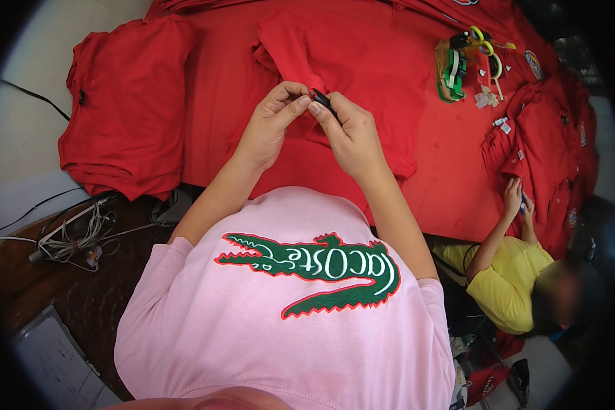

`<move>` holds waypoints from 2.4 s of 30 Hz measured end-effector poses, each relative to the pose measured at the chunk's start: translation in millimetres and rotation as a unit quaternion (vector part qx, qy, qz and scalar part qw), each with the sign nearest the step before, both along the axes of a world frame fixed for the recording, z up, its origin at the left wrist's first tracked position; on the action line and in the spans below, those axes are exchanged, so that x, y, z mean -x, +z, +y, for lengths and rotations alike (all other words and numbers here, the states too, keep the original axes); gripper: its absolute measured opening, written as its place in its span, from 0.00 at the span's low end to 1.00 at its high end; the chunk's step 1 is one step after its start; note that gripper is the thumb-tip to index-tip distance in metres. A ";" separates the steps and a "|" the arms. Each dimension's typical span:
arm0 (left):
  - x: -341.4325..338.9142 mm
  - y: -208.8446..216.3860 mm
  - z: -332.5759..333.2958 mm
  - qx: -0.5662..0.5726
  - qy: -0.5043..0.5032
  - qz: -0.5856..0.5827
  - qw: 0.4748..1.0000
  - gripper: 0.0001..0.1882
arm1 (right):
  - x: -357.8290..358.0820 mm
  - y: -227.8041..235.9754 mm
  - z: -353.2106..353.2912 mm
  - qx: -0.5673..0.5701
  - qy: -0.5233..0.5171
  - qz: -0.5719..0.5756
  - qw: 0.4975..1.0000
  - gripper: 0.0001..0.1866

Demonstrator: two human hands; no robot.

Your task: The person processes a stack of red t-shirts by using a small tool to remove tags or threads, then folds each shirt and adds it to another stack on a table.

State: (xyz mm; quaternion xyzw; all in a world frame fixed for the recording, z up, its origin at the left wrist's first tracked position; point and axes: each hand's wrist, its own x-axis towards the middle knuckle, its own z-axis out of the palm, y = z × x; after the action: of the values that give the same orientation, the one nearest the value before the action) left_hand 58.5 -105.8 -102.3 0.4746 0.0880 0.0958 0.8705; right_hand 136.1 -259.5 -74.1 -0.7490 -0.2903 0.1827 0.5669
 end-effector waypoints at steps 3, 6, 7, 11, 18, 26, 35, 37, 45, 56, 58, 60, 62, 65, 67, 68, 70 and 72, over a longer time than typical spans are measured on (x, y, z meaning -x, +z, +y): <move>0.0 -1.8 0.0 -0.006 0.006 0.002 1.000 0.05 | 0.3 4.3 0.5 0.011 -0.002 -0.031 0.999 0.17; -0.2 -0.7 -0.2 -0.011 0.005 0.001 1.000 0.05 | 0.5 -2.1 -0.5 0.004 -0.004 -0.041 0.999 0.16; -0.3 -1.1 0.4 -0.015 0.004 0.001 1.000 0.05 | 1.3 -3.8 -1.3 0.005 -0.007 -0.045 0.999 0.16; 1.5 -1.2 1.5 -0.079 0.013 0.010 0.997 0.05 | 4.6 -16.9 -7.8 -0.030 -0.020 0.008 0.999 0.17; 14.4 0.3 13.7 -0.497 -0.057 -0.042 0.865 0.07 | -12.4 -33.1 -36.7 -0.045 -0.147 0.036 0.987 0.16; 97.9 -67.8 53.8 -0.519 -0.187 0.048 0.833 0.12 | -56.4 -140.7 -201.4 0.429 -0.293 -0.170 0.838 0.18; 113.6 -95.8 47.0 -0.423 -0.028 0.191 0.886 0.12 | -51.3 -146.5 -207.2 0.331 -0.251 -0.346 0.841 0.11; 94.5 -85.8 31.3 -0.453 -0.058 0.180 0.871 0.17 | -60.7 -137.0 -171.8 0.270 -0.216 -0.341 0.874 0.06; 62.0 -104.9 10.3 -0.471 -0.022 0.234 0.850 0.20 | -42.7 -118.6 -83.0 0.257 -0.016 -0.170 0.951 0.11; 100.1 -69.9 49.5 -0.019 0.023 0.154 0.988 0.20 | 7.5 -152.2 -118.4 0.210 -0.077 -0.008 0.975 0.13; 100.2 -65.6 54.4 -0.008 0.021 0.153 0.988 0.22 | 3.6 -146.6 -117.7 0.226 -0.063 0.028 0.972 0.13; 98.9 -61.3 55.1 0.002 0.027 0.151 0.988 0.24 | -0.2 -137.4 -112.7 0.241 -0.053 0.044 0.968 0.13; 97.4 -55.5 52.6 0.013 0.042 0.148 0.988 0.26 | -0.8 -123.3 -105.9 0.250 -0.044 0.075 0.964 0.11; 96.9 -44.1 56.5 -0.047 0.035 0.138 0.989 0.25 | -0.6 -106.5 -100.3 0.232 -0.029 -0.013 0.972 0.08; 108.2 -65.1 76.4 -0.304 0.077 0.217 0.924 0.22 | -8.6 -100.2 -102.4 0.187 -0.010 -0.286 0.940 0.07; 109.0 -73.0 83.5 -0.425 0.103 0.246 0.865 0.21 | -12.0 -94.6 -101.6 0.180 -0.013 -0.270 0.946 0.07; 104.4 -64.0 78.0 -0.481 0.105 0.233 0.839 0.21 | -12.6 -79.9 -96.4 0.163 -0.029 -0.242 0.956 0.07; 94.5 -44.0 59.1 -0.504 0.080 0.161 0.845 0.23 | -7.4 -53.4 -80.9 0.177 -0.005 -0.125 0.976 0.07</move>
State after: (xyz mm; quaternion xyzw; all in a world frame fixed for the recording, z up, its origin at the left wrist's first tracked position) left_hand -36.0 -46.7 -146.3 0.8483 0.2044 0.1182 0.4740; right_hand 143.5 -340.4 -127.4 -0.8557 -0.3185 0.1328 0.3856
